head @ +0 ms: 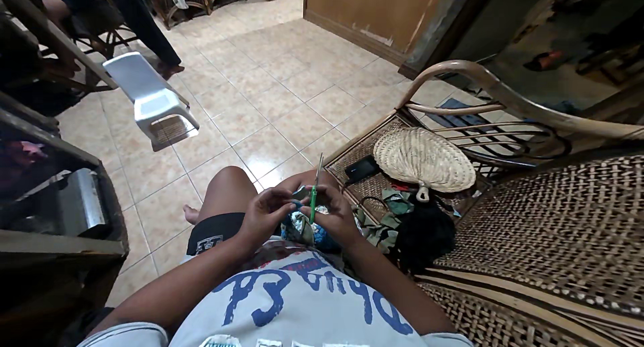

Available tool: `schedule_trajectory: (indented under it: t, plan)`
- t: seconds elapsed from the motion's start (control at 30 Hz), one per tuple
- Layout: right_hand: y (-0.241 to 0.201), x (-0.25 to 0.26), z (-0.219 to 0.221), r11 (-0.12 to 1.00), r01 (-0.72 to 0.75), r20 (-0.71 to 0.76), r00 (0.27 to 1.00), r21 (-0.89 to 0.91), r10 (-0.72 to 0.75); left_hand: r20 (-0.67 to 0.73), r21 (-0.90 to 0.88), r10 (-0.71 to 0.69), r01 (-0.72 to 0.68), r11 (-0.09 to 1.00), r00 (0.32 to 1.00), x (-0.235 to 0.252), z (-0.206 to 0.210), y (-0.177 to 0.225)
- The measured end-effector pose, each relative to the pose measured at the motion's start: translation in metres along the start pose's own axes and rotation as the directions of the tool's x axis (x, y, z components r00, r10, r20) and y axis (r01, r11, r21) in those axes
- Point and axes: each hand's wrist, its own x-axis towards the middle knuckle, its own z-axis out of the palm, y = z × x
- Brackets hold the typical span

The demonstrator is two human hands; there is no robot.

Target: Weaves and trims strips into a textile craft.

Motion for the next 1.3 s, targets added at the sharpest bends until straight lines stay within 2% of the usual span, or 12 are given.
schedule_trajectory:
  t: [0.1, 0.37, 0.5, 0.57, 0.63, 0.7, 0.77, 0.87, 0.97, 1.03, 1.13, 1.3]
  plan:
    - [0.007, -0.001, 0.002, 0.997, 0.067, -0.006, 0.998, -0.041, -0.067, 0.016, 0.029, 0.029, -0.030, 0.999, 0.999, 0.000, 0.001, -0.001]
    - [0.003, -0.001, 0.003, 0.993, 0.031, -0.024, 0.999, -0.114, -0.034, 0.105, 0.155, -0.025, 0.009, 0.988, 0.994, 0.000, -0.002, 0.000]
    - [0.007, -0.001, 0.004, 0.994, 0.052, -0.040, 0.998, -0.101, -0.056, 0.096, 0.265, 0.007, -0.033, 0.964, 0.995, 0.003, -0.006, -0.001]
    - [0.001, -0.002, 0.006, 0.997, -0.015, -0.069, 0.998, -0.070, 0.010, 0.036, 0.357, 0.053, -0.062, 0.932, 0.998, 0.010, -0.015, -0.003]
    - [-0.014, -0.004, 0.005, 0.989, -0.146, 0.007, 0.989, -0.031, 0.147, -0.050, 0.388, 0.082, -0.056, 0.920, 0.995, 0.020, -0.028, -0.004]
    - [-0.028, -0.003, 0.002, 0.945, -0.326, 0.210, 0.927, 0.041, 0.311, -0.127, 0.343, 0.030, 0.015, 0.939, 0.991, 0.026, -0.038, 0.001]
    - [-0.034, -0.001, -0.001, 0.865, -0.494, 0.437, 0.799, 0.086, 0.412, -0.181, 0.238, -0.097, 0.139, 0.961, 0.979, 0.028, -0.042, 0.005]
    - [-0.042, -0.002, -0.003, 0.771, -0.636, 0.547, 0.644, -0.006, 0.535, -0.200, 0.153, -0.141, 0.173, 0.973, 0.970, 0.026, -0.043, -0.006]
    - [-0.050, -0.001, -0.005, 0.725, -0.682, 0.520, 0.586, -0.098, 0.622, -0.132, 0.283, -0.005, 0.042, 0.958, 0.991, 0.021, -0.042, -0.014]
    - [-0.055, -0.001, -0.007, 0.713, -0.688, 0.503, 0.572, -0.134, 0.648, -0.043, 0.434, 0.136, -0.104, 0.895, 0.990, 0.017, -0.042, -0.014]
    - [-0.063, -0.002, -0.008, 0.687, -0.709, 0.489, 0.547, -0.161, 0.679, 0.107, 0.585, 0.361, -0.353, 0.730, 0.926, 0.017, -0.047, -0.019]
    - [-0.067, -0.001, -0.012, 0.658, -0.739, 0.489, 0.525, -0.145, 0.697, 0.255, 0.671, 0.555, -0.558, 0.488, 0.792, 0.012, -0.047, -0.026]
